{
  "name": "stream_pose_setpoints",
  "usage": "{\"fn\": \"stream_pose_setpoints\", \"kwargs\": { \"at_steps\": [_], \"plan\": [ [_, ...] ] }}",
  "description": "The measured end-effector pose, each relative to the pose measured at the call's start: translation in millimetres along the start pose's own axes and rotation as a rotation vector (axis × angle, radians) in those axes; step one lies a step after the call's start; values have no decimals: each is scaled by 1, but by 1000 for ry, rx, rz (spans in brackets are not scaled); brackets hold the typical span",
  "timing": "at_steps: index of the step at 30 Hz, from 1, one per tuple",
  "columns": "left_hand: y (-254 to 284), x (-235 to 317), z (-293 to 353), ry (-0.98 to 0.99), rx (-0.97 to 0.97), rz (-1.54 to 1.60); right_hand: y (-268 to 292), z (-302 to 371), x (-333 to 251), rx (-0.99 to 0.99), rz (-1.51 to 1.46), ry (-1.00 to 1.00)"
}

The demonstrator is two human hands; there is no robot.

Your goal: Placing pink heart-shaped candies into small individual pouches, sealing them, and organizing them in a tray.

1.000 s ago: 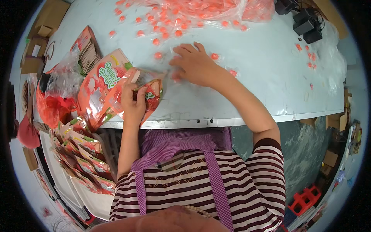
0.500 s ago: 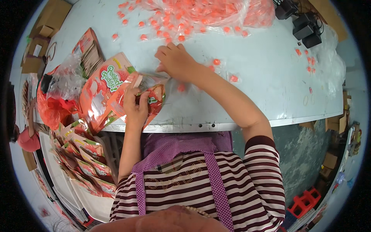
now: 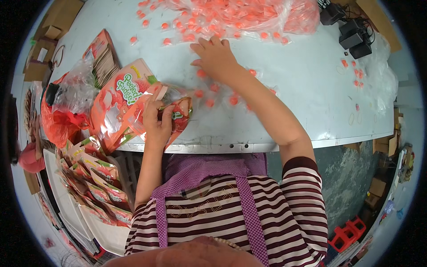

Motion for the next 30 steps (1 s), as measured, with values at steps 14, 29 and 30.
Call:
{"fn": "stream_pose_setpoints", "kwargs": {
  "at_steps": [14, 29, 30],
  "plan": [
    [-1, 0, 0, -9, 10, -6, 47, 37, 30, -166, -243, -49],
    [-1, 1, -1, -13, 10, -17, 4, -6, -4, -109, 45, -120],
    [-1, 2, -2, -30, 21, -12, 6, -3, -3, -148, 38, -117]
  ]
}}
Point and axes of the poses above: each hand's wrist, its own z-axis away from the middle knuckle, its own y-axis out of the back of the hand, x = y × z, the point moved 3 cm from there along -z, towards the middle knuckle, and after that the axes turned 7 degrees about x, right-handed, at the moved point
